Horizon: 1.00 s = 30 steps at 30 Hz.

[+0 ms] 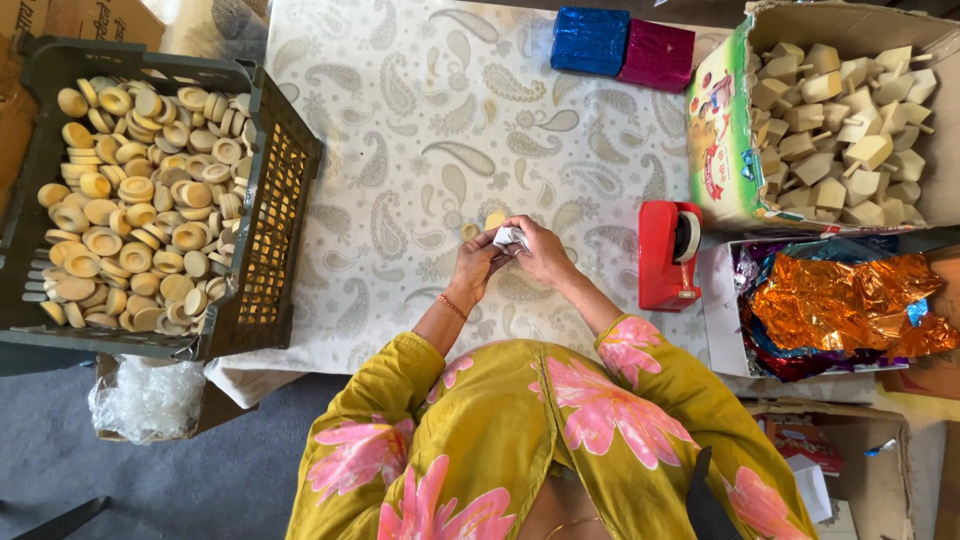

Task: The person is wrapping small items in blue foil and organizing them into boxes.

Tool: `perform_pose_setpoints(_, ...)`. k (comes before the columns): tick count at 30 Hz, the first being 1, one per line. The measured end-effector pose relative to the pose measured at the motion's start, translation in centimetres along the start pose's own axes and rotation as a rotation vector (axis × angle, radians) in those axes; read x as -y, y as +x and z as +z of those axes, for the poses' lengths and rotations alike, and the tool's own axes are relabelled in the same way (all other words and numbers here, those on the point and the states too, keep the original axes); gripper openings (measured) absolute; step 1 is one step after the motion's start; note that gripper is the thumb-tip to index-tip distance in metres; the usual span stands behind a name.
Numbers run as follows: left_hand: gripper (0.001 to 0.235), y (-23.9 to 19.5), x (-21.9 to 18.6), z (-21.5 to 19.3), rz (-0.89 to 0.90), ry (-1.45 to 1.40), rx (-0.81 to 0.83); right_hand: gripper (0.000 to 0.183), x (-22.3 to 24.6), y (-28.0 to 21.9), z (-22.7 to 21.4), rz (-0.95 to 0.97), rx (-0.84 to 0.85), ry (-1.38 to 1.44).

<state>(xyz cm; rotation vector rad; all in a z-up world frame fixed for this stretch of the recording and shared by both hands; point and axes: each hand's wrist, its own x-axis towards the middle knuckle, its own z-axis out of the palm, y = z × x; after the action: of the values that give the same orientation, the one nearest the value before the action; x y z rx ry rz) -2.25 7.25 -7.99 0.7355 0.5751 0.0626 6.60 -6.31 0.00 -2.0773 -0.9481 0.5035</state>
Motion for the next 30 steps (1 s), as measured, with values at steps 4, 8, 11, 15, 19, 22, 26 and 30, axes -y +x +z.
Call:
perform_pose_setpoints(4, 0.031, 0.2, 0.8, 0.5, 0.012, 0.022, 0.011, 0.039, 1.4, -0.7, -0.1, 0.06, -0.049, -0.047)
perform_pose_setpoints(8, 0.031, -0.2, 1.0, 0.8, 0.091, 0.123, -0.033, 0.038, -0.4, -0.6, 1.0, 0.079, -0.076, -0.027)
perform_pose_setpoints(11, 0.031, 0.0, 1.6, 0.3, 0.151, 0.228, -0.032, 0.041, -4.4, 0.3, 1.7, 0.071, -0.016, 0.105)
perform_pose_setpoints(15, 0.027, -0.9, -0.1, 0.8, 0.193, 0.408, -0.047, 0.04, -4.9, 0.3, 1.7, 0.027, -0.021, 0.246)
perform_pose_setpoints(19, 0.027, -1.3, -0.5, 0.8, 0.212, 0.501, -0.108, 0.037, -0.3, -1.0, 1.4, 0.137, -0.065, 0.013)
perform_pose_setpoints(22, 0.026, -1.8, -0.2, 1.2, 0.2, 0.567, -0.248, 0.034, -0.2, -1.7, 2.4, 0.07, -0.102, -0.325)
perform_pose_setpoints(26, 0.026, 0.0, 1.1, -0.9, 0.266, 0.518, -0.309, 0.033, 0.2, -2.0, 1.9, -0.086, -0.271, -0.524)
perform_pose_setpoints(30, 0.02, 3.4, 1.1, -7.6, 0.579, 0.735, -0.545, 0.047, -0.9, -2.4, 1.0, 0.055, -0.311, -0.42)
